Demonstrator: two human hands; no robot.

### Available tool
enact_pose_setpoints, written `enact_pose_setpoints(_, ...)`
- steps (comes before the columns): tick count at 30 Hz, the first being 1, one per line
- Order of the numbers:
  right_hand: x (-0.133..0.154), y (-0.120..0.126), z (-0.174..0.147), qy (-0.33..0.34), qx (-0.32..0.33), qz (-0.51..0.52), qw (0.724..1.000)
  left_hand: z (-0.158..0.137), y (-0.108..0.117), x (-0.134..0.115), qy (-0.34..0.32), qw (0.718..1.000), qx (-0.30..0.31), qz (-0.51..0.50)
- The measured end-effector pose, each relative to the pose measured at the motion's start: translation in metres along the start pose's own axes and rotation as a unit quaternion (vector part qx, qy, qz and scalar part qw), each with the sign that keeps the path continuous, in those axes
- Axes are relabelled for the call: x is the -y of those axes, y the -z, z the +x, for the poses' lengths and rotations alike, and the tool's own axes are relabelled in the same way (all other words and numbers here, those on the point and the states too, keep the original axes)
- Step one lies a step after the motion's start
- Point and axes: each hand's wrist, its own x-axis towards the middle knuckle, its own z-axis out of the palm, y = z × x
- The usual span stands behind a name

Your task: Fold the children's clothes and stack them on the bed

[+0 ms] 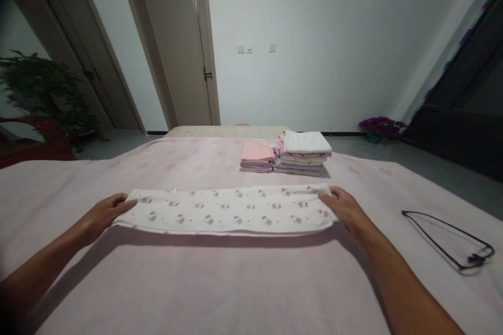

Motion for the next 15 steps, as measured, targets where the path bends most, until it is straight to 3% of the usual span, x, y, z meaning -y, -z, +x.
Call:
enact_pose_setpoints(4, -0.017, -0.01, 0.023, -0.04, -0.042, -0.018, 0.998, 0.034, -0.021, 0.005, 0.035, 0.998, 0.041, -0.028)
enact_pose_setpoints(10, -0.056, -0.011, 0.035, 0.006, -0.073, -0.089, 0.993, 0.041, -0.035, 0.024, 0.009, 1.0, -0.02, -0.019)
enact_pose_setpoints(15, -0.064, -0.01, 0.029, 0.062, -0.126, -0.286, 0.948, 0.031, -0.026, 0.033, -0.013, 0.999, -0.043, -0.002)
